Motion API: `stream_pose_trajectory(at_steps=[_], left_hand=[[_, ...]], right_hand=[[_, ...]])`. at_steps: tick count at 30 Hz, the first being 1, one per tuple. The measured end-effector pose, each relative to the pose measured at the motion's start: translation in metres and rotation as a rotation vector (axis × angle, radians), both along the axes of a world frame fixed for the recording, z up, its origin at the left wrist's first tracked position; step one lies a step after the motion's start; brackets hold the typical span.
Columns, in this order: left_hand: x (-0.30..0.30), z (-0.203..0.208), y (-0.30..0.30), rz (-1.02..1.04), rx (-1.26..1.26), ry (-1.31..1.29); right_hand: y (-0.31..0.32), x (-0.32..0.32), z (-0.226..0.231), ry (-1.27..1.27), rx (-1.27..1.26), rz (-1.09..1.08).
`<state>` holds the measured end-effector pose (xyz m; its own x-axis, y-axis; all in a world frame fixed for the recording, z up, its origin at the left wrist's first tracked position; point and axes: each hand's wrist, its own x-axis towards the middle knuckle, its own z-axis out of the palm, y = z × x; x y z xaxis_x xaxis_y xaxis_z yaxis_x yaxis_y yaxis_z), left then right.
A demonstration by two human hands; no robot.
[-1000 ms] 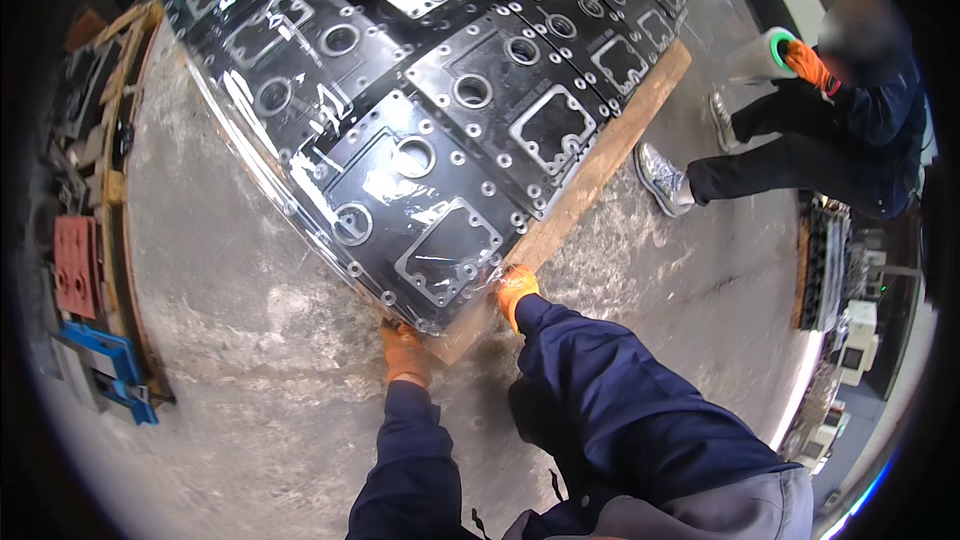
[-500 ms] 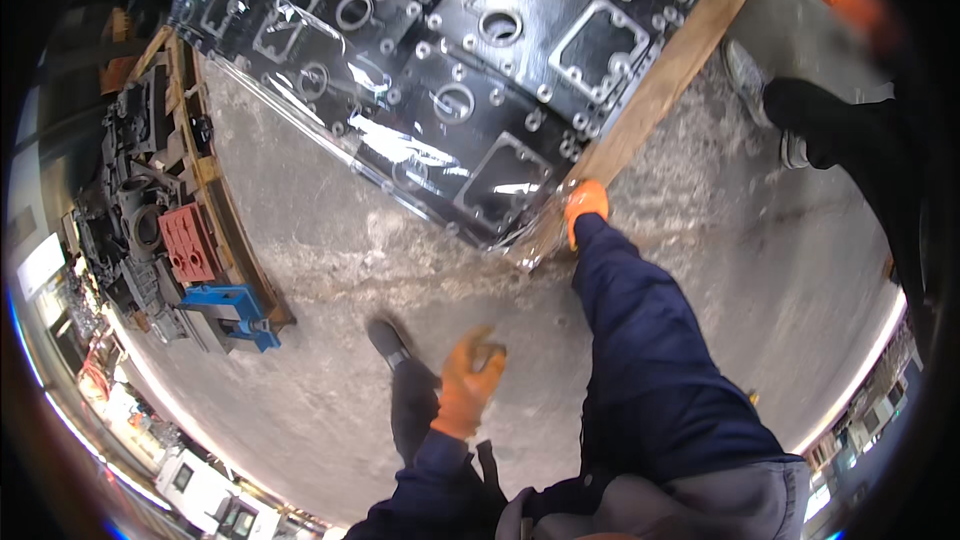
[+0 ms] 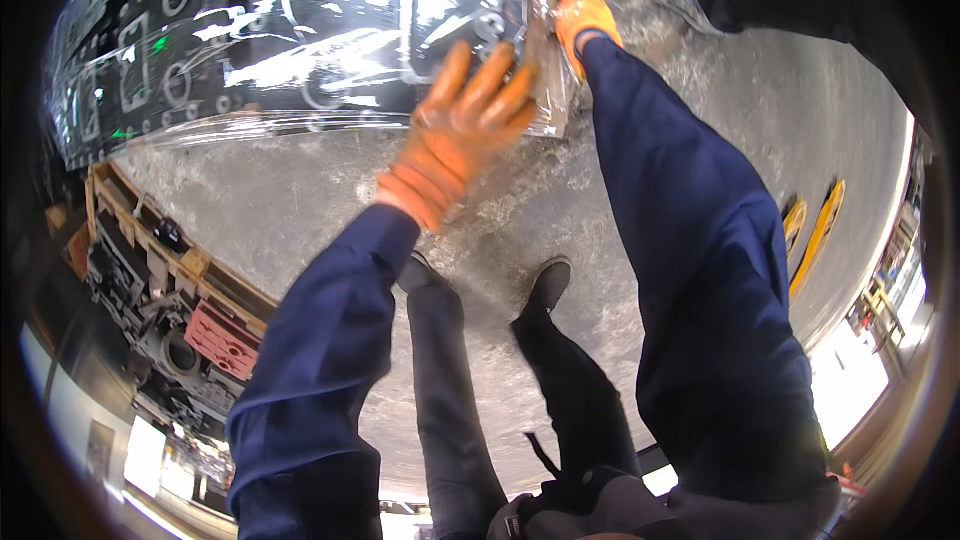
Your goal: The person positions a pallet jack under a pallet of metal parts, then wraps the pallet with plastic film using a roll held by a coworker. The pallet remains on the floor after wrapping.
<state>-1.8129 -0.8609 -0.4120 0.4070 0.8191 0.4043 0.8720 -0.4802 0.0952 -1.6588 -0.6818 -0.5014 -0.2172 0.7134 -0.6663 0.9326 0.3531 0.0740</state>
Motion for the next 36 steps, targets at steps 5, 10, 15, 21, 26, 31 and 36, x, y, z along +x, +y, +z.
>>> stream_pose_trajectory(at_steps=[5, 10, 15, 21, 26, 31, 36], left_hand=[[0.001, -0.024, 0.015, -0.099, 0.162, 0.115], [0.002, -0.022, 0.009, -0.088, 0.066, 0.198], [0.002, -0.016, 0.007, -0.081, 0.029, 0.252], [0.003, -0.016, 0.006, -0.063, 0.020, 0.211], [0.005, -0.020, 0.005, -0.051, 0.008, 0.174], [0.004, -0.021, 0.005, -0.064, -0.031, 0.175], [0.006, -0.007, 0.004, -0.060, -0.273, 0.270]], right_hand=[[0.000, 0.007, -0.013, -0.018, -0.074, -0.109], [-0.009, 0.030, -0.037, 0.124, 0.164, 0.186], [0.020, 0.059, -0.022, -0.019, 0.320, 0.825], [-0.035, 0.062, 0.035, 0.633, 0.489, -0.637], [-0.287, 0.066, 0.119, 1.337, 0.122, -1.176], [-0.474, 0.076, 0.254, 0.735, -0.090, -1.515], [-0.539, 0.127, 0.351, 0.500, -0.047, -0.807]])
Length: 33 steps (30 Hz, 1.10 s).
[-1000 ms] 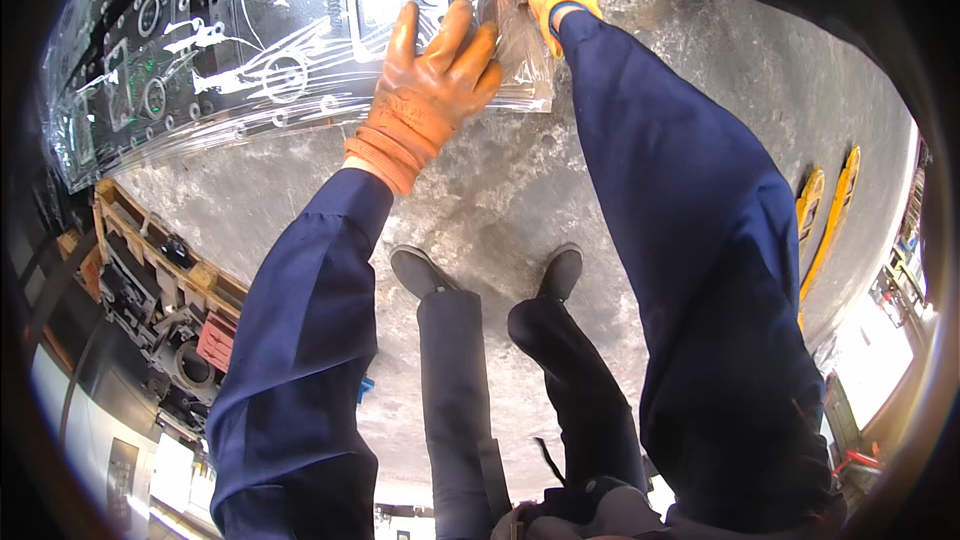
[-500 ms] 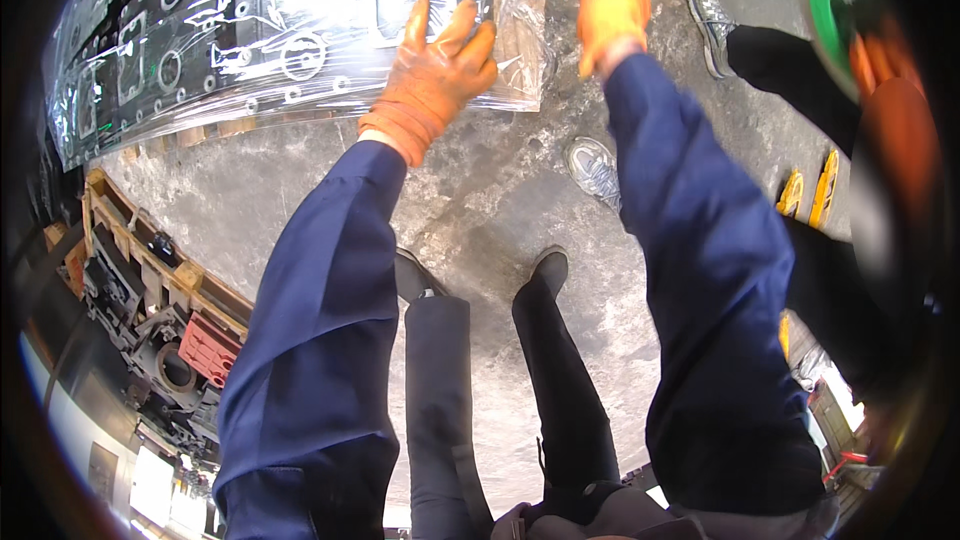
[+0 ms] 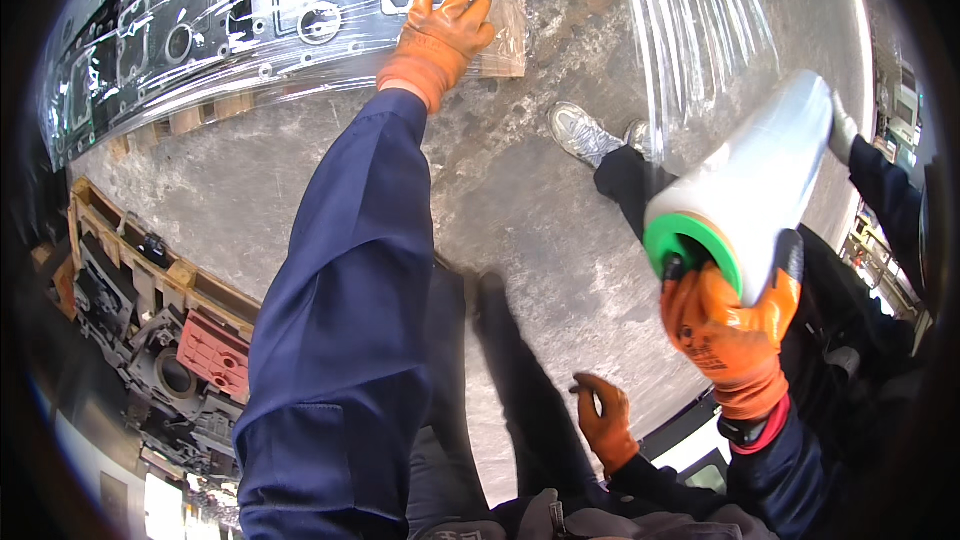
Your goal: The person positions a pallet jack under a pallet of metal parts, then wraps the pallet with plastic film using a roll held by a coworker. The pallet remains on the floor after wrapping.
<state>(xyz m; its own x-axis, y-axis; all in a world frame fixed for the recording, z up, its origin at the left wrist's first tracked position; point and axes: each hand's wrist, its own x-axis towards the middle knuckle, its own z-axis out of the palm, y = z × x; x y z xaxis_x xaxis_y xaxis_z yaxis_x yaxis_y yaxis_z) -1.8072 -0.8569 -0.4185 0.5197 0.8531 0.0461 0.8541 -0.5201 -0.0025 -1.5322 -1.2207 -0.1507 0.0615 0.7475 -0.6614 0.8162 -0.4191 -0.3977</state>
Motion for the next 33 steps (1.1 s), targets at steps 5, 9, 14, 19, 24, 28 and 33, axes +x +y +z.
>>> stream_pose_trajectory(at_steps=[5, 9, 14, 19, 24, 28, 33], left_hand=[[0.001, 0.012, -0.004, 0.043, -0.040, 0.042], [-0.017, 0.017, -0.029, 0.125, 0.034, -0.016], [-0.055, 0.069, -0.177, 0.605, 0.074, -0.274], [-0.047, 0.196, -0.457, 1.266, -0.465, -0.414], [-0.020, 0.280, -0.693, 1.919, -0.940, -0.665], [-0.020, 0.285, -0.790, 2.001, -1.165, -0.847], [-0.046, 0.302, -0.798, 1.724, -1.146, -0.685]], right_hand=[[-0.033, 0.037, 0.042, 0.065, -0.132, 0.126], [-0.043, 0.046, 0.046, 0.190, -0.122, 0.272], [-0.075, -0.002, 0.021, 0.136, -0.175, 0.423], [-0.110, -0.056, 0.056, 0.243, -0.129, 0.438], [-0.135, -0.062, 0.102, 0.238, -0.198, 0.378], [-0.164, -0.034, 0.123, 0.140, -0.232, 0.562], [-0.221, 0.007, 0.167, 0.010, -0.350, 0.520]])
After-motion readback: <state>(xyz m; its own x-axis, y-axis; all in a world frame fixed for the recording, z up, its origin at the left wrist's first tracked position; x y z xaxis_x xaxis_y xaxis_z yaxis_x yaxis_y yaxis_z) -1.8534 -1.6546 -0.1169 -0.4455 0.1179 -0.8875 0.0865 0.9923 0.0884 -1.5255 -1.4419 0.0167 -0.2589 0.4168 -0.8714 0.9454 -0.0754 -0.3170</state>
